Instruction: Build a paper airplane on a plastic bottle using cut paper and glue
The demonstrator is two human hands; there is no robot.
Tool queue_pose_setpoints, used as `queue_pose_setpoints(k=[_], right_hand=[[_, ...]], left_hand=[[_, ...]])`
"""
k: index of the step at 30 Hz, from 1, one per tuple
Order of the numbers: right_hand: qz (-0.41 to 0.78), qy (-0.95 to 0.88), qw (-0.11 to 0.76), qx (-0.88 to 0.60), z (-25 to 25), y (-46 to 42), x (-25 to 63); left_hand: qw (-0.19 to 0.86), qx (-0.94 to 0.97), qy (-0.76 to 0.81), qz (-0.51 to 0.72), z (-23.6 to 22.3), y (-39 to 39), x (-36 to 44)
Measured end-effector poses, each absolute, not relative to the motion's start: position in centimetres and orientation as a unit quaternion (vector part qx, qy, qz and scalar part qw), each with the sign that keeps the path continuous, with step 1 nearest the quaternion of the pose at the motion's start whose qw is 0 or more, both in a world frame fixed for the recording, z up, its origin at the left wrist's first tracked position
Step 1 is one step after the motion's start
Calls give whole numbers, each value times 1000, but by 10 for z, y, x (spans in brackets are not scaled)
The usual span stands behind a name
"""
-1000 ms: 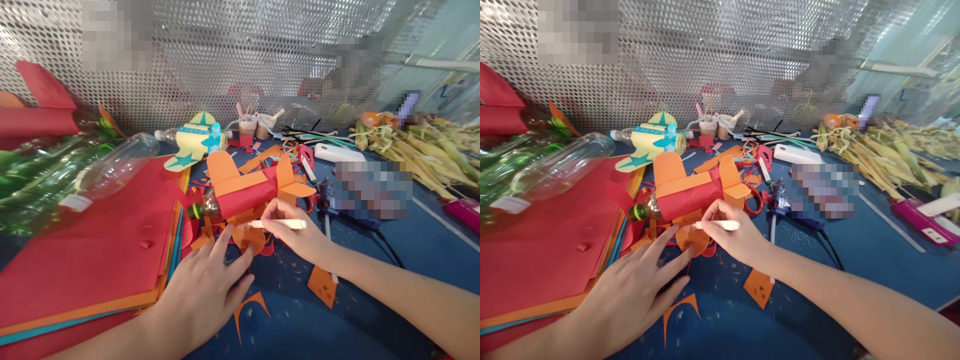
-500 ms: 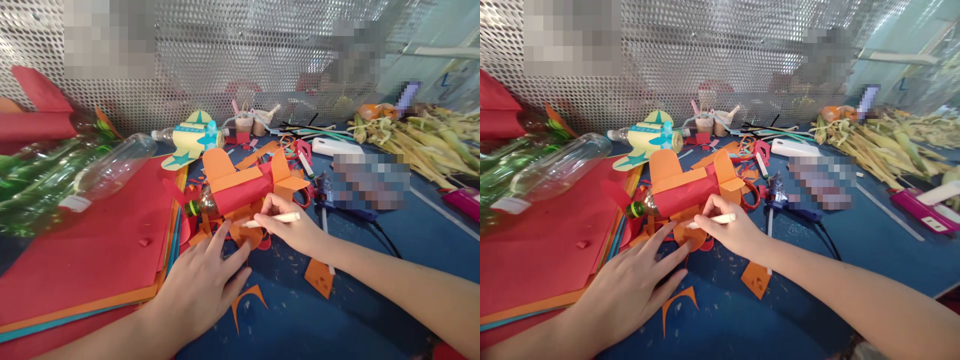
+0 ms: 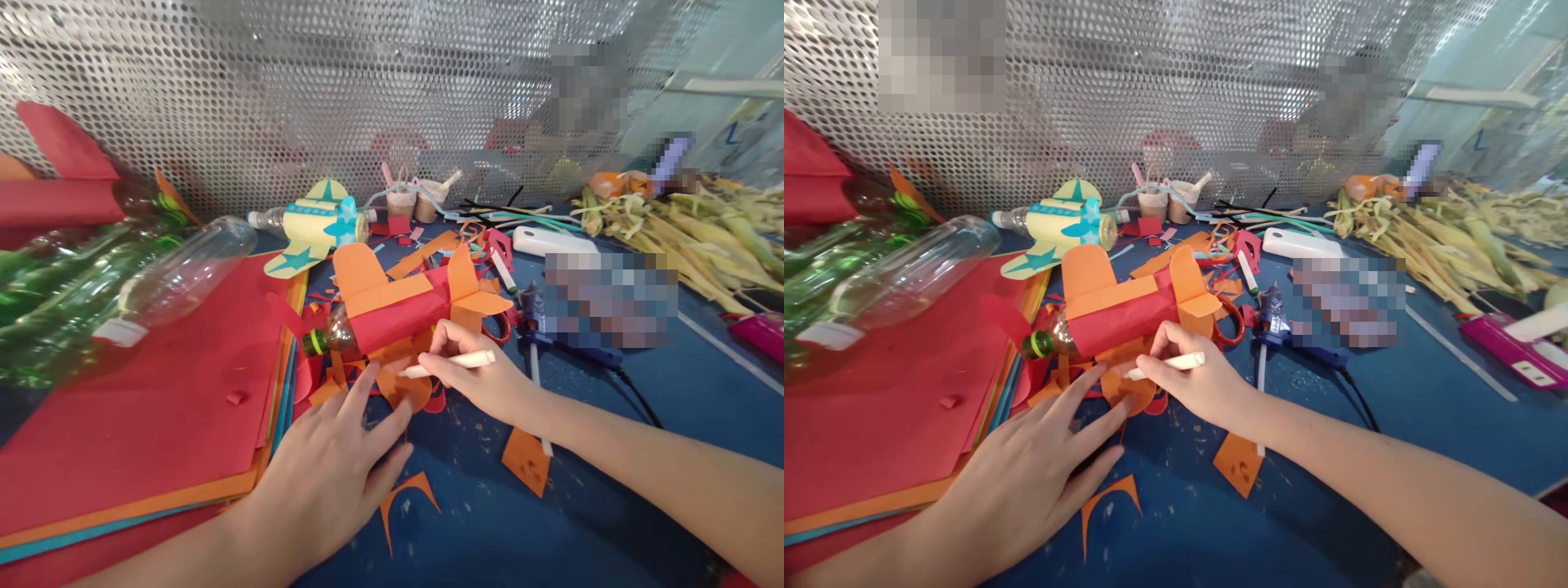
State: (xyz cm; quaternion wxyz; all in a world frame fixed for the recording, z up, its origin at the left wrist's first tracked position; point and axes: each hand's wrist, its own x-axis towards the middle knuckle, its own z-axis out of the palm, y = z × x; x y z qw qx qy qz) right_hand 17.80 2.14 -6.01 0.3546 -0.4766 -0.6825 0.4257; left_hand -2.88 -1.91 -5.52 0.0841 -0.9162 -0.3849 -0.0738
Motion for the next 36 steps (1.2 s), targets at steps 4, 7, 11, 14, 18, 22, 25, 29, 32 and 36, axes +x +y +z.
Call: queue_pose_setpoints(k=[4, 7, 11, 14, 18, 22, 25, 29, 32, 36], right_hand=[[427, -679, 358, -478, -60, 22, 177], [429, -681, 358, -473, -60, 22, 177], [424, -681, 359, -477, -59, 22, 177], [421, -680, 352, -485, -58, 22, 177], [416, -684, 354, -484, -59, 22, 177], [427, -681, 357, -475, -60, 22, 178], [428, -681, 361, -471, -60, 22, 178], [433, -680, 366, -466, -60, 21, 178], [427, -680, 372, -466, -61, 22, 178], [428, -679, 372, -467, -62, 23, 178]], left_hand=[[85, -917, -381, -80, -55, -19, -29], [82, -917, -382, -80, -55, -19, -29], [74, -916, -386, -74, -54, -18, -28], [74, -916, -388, -72, -55, -18, -28], [81, -916, -384, -78, -56, -18, -28], [90, -918, -378, -84, -56, -18, -29], [93, -919, -374, -85, -56, -17, -29], [94, -918, -374, -88, -58, -18, -29], [91, -918, -376, -87, -58, -18, -29], [90, -918, -375, -90, -58, -18, -29]])
